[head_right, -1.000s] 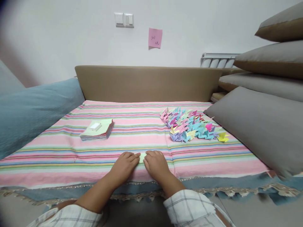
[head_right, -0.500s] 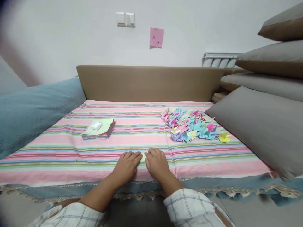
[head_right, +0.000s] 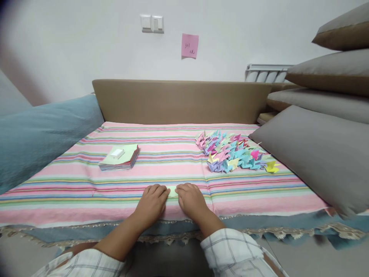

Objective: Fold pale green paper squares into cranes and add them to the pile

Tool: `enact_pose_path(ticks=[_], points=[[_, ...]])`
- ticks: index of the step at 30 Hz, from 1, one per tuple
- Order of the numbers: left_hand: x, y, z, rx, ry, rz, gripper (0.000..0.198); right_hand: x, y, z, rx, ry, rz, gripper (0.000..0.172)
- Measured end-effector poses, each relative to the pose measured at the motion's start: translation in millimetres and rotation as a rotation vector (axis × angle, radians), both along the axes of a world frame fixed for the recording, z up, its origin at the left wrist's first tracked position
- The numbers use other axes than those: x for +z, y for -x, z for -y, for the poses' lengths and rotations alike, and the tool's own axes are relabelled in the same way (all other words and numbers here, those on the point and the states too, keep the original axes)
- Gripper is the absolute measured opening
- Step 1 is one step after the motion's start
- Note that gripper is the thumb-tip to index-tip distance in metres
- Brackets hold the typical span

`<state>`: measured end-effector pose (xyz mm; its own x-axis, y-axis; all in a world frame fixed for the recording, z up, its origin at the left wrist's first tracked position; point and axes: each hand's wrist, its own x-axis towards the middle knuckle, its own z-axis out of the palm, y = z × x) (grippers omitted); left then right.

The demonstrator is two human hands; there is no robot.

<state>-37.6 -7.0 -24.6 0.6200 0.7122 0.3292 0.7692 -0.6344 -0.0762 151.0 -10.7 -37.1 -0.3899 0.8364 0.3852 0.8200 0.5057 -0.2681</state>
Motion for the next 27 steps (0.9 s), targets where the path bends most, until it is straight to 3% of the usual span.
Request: enact_pose_path(ticks=[11,19,22,27], points=[[-0.2,15,-3,0.006,0.032,0.056,0.023,1.4,-6,0,0.02,0.012,-0.028,0.027],[24.1,29,-6,0.198,0.12,0.039,0.018,-1.5,-6,-1,0.025,-0.002,-0.05,0.024],[25.2,33,-11,0.289,0.097,0.126,0.015,-2.2,-5,-2,0.026,0.008,-0.057,0.024],[9.9,27,-18,0.042,0.049,0.292,0.016,-1.9,-5,-3,0.016,0.015,-0.078,0.024]])
